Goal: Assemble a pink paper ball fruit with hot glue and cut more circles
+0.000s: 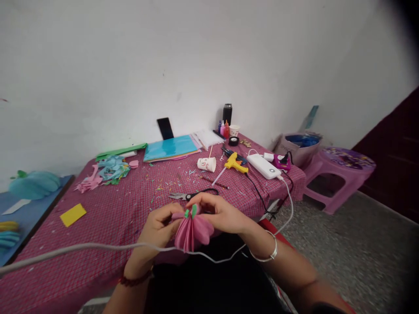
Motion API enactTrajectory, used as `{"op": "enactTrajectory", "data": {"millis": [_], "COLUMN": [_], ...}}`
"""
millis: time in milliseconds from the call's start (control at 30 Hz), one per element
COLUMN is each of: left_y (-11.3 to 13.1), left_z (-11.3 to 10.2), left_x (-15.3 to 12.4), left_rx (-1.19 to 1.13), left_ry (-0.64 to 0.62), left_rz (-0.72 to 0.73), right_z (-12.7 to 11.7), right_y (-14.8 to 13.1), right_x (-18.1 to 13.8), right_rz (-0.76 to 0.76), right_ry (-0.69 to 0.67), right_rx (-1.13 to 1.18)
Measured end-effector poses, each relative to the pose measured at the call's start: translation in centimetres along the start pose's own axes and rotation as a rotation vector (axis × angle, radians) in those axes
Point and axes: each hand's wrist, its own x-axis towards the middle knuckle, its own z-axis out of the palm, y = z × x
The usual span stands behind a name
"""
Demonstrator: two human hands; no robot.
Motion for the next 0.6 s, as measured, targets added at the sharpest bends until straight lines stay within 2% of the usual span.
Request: {"op": "enactTrajectory", "data": {"millis": [67, 167, 267, 600], "left_y": [-0.1, 0.1, 0.4, -0.1], "left_z": [0.1, 0.6, 1.0, 1.6], "left_x": [-0.1, -0.3, -0.5, -0.2], "left_rx": [-0.022, -0.015, 0.019, 0.103], "left_ry": [0.053, 0.12, 0.174, 0.277], "left_rz": [-0.077, -0.136, -0.103, 0.036], "right_z": [0.6, 1.4, 1.9, 2.4], "right_y": [0.8, 1.3, 1.2, 2.7], "right_x": [0.2, 0.4, 0.7, 1.5], "right_rz": [0.029, -0.021, -0.064, -0.033], "right_ry": [0.087, 0.164, 0.193, 0.237], "right_rx": [0.099, 0.098, 0.074, 0.202]}}
